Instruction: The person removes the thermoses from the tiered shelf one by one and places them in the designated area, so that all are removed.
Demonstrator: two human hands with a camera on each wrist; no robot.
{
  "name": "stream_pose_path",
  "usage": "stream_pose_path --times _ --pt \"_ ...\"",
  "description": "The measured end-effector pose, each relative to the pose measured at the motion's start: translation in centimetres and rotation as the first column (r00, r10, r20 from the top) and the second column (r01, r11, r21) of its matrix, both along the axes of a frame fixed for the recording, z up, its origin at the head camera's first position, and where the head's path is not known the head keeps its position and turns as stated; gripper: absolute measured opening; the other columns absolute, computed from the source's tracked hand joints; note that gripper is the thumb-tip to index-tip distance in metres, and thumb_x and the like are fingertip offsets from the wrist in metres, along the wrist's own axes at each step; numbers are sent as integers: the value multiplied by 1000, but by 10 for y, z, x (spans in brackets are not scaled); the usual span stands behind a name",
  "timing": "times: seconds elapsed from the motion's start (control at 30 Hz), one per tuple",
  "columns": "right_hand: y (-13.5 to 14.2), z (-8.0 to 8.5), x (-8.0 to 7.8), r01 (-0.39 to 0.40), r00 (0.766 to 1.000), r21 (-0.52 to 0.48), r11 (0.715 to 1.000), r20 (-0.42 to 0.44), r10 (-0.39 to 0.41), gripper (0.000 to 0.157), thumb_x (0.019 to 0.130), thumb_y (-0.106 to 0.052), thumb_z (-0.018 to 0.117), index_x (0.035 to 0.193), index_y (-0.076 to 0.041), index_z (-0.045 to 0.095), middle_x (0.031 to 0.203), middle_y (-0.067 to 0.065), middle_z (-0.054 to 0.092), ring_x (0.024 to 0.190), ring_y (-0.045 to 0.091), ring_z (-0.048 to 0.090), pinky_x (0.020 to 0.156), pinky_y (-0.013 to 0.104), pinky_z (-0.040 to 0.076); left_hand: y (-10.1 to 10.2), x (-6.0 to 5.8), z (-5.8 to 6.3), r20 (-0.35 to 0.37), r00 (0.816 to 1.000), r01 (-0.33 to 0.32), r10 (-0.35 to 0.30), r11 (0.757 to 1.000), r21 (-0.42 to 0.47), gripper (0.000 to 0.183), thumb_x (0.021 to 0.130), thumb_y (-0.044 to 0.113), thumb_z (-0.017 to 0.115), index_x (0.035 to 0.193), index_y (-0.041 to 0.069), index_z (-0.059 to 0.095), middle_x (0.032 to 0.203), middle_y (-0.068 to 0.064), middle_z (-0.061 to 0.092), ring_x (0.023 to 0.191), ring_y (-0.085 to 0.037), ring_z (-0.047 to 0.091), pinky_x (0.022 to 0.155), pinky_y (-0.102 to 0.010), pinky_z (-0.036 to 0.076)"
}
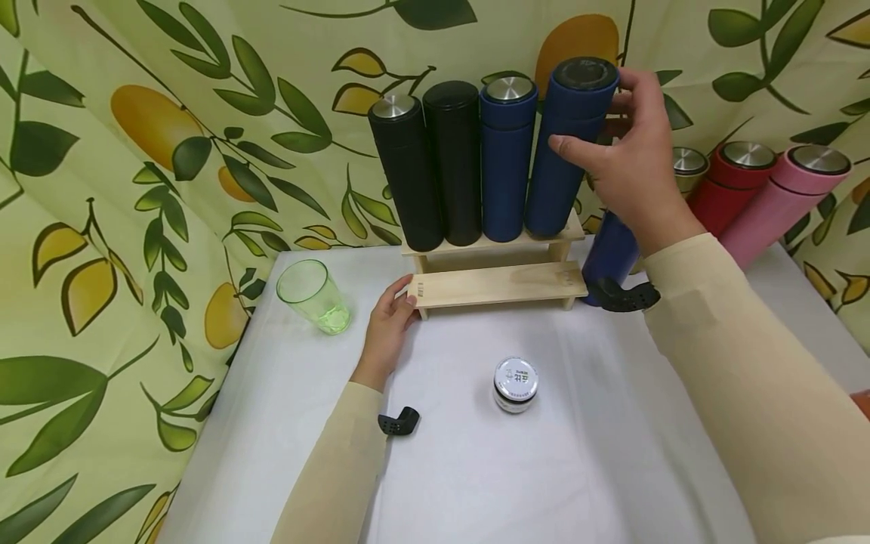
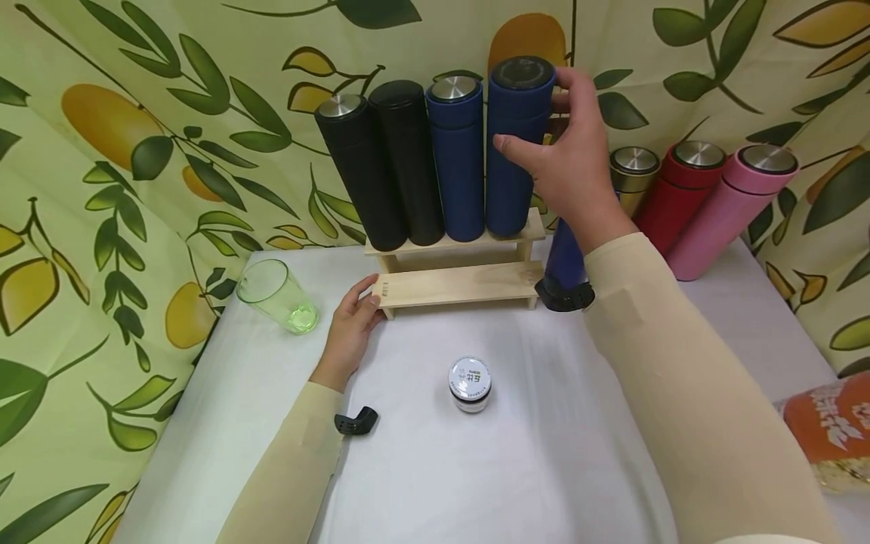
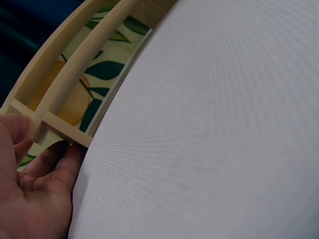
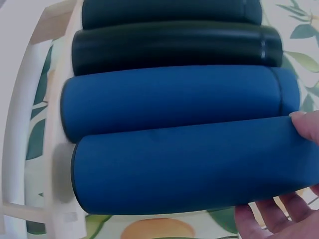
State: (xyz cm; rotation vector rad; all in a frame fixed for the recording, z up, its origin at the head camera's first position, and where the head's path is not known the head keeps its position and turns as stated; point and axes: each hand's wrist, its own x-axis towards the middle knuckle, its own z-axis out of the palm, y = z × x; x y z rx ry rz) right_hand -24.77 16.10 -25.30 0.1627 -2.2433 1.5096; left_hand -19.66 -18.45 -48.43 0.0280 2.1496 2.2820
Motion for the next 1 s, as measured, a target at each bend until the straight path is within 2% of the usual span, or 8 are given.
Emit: stream_pose_path --times 0.2,0.3,0.53,0.8,1.0 --pt "3 11 12 -3 997 -16 1000 -78 1 76 94 -16 88 157 -27 46 136 -5 57 120 14 57 101 32 48 0 1 0 0 1000 0 0 1000 -1 47 115 13 56 162 17 52 151 -17 61 137 -28 61 111 -37 53" --pt "5 18 18 -5 993 -36 999 -116 0 76 94 -15 88 156 -28 47 135 -5 58 124 16 60 107 31 48 0 1 0 -2 1000 2 -2 1000 0 47 115 13 56 162 17 53 151 -16 61 137 -27 61 110 -37 53" --pt "14 39 35 49 975 -35 998 -215 -55 71 96 -16 86 155 -28 50 138 -3 61 126 17 61 110 28 49 1 1 1 4 1000 1 -1 1000 -16 47 115 14 56 162 17 53 150 -15 61 137 -26 61 110 -35 53" --pt "25 57 60 134 969 -59 989 -201 -143 70 99 -18 82 159 -25 47 148 -7 59 136 13 55 116 26 41 2 1 2 5 1000 -3 3 1000 -22 46 115 15 56 162 18 53 152 -14 61 137 -24 60 110 -35 53" --pt "38 63 71 180 955 -129 975 -214 -205 65 98 -19 83 157 -26 55 151 -4 60 141 14 55 120 28 38 1 1 1 1 1000 -3 3 1000 -17 46 116 14 56 161 19 54 150 -13 61 136 -23 61 109 -33 53"
